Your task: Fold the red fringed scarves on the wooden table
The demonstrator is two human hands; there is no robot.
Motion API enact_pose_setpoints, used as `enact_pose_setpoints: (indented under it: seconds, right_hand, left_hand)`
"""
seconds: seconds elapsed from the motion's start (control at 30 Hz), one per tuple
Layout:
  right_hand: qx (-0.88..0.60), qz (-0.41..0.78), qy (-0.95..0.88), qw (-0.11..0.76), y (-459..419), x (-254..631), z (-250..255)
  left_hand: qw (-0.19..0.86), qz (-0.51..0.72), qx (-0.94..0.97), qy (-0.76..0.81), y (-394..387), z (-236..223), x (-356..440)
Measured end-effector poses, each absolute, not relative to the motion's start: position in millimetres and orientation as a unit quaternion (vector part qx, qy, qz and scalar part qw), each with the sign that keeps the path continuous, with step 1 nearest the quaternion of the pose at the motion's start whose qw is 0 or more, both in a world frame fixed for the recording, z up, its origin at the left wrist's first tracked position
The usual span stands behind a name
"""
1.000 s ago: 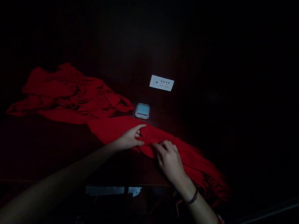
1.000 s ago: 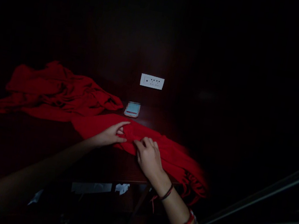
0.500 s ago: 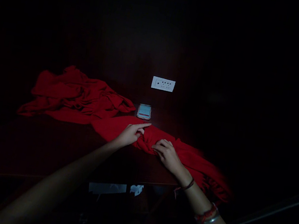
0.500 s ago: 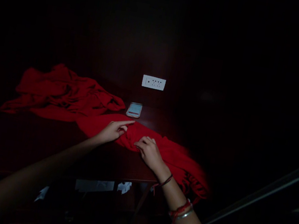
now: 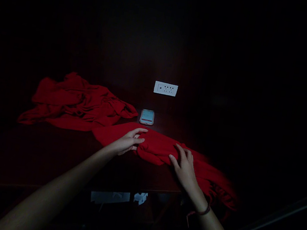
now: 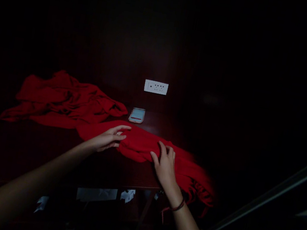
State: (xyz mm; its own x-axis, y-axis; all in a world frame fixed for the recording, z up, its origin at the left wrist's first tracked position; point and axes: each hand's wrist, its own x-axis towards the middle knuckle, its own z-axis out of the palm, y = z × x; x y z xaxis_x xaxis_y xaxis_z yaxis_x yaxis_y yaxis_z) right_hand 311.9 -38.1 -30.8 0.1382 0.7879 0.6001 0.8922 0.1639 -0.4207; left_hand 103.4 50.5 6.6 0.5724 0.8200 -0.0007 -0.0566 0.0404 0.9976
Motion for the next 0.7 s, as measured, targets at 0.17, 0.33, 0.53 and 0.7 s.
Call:
enact_pose_setpoints:
  seconds: [0.17, 0.33, 0.53, 0.7]
  right_hand:
    - [-0.619, 0.069, -0.634, 0.458, -49.1, 318.4, -33.0]
    - [-0.56, 0.211, -0.578, 0.555, -39.3, 318.2, -30.4]
    - [-0.535, 0.215, -0.569, 0.586, -43.4, 332.0, -19.4]
    - [-0.57, 0.14, -0.689, 0.425, -59.5, 332.4, -23.0]
  left_hand:
    - [0.626, 0.291, 0.648, 0.323, 44.5, 7.0, 94.7]
    - [0.573, 0.28, 0.688, 0.347, 48.5, 7.9, 89.1]
    - [0.569, 0.337, 0.685, 0.308, 65.7, 3.4, 71.5]
    - [0.597, 0.3, 0.683, 0.294, 55.7, -4.1, 70.3]
